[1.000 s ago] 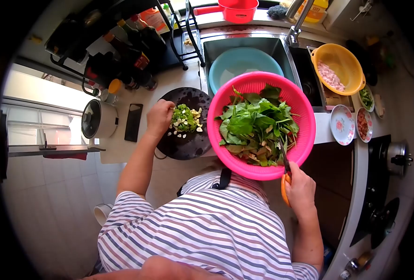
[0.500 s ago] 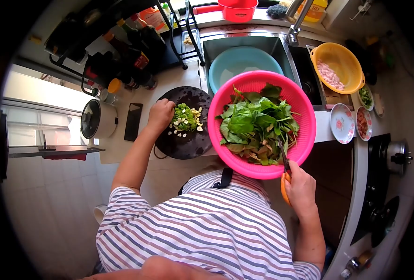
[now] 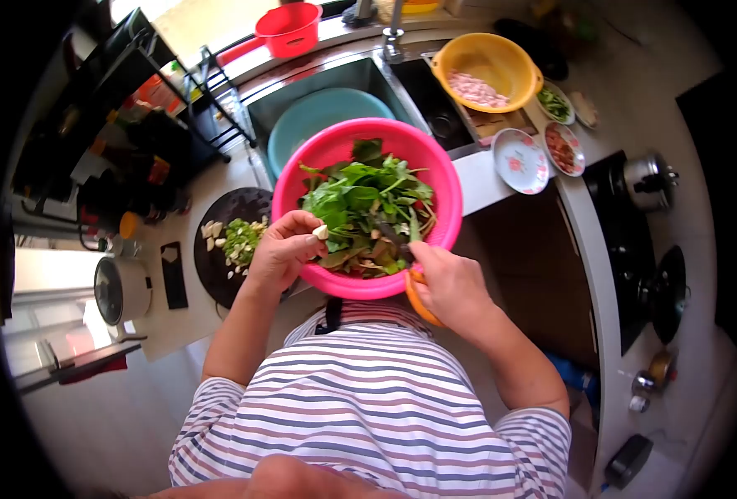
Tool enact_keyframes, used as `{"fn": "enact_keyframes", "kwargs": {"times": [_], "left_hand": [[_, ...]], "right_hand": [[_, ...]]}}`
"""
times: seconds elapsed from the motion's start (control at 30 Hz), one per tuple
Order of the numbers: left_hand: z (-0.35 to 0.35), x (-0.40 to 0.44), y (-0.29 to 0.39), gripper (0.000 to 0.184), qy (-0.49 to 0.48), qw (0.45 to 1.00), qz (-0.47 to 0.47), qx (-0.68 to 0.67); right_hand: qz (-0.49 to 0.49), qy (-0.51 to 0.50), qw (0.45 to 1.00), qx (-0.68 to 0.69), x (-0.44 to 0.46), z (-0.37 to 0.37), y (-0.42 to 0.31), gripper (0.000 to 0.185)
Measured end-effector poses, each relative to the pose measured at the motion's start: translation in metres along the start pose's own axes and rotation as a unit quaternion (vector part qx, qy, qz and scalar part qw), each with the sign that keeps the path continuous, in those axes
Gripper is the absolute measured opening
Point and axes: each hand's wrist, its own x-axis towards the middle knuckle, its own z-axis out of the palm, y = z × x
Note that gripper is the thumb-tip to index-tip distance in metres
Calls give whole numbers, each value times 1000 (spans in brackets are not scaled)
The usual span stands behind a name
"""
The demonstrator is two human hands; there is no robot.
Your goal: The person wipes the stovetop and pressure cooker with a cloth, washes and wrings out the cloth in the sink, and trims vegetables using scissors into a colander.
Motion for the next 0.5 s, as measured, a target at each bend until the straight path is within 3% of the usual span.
{"fn": "enact_keyframes", "kwargs": {"times": [0.2, 0.3, 0.5], "left_hand": [[47, 28, -31, 17, -42, 997, -16, -66], [59, 32, -40, 15, -23, 997, -15, -77], [53, 34, -52, 13, 8, 995, -42, -87]], "right_hand": [[11, -2, 1000, -4, 2, -4, -6, 37], [-3, 22, 999, -25, 2, -4, -4, 37], [44, -29, 998, 18, 1, 0, 1, 36]]}}
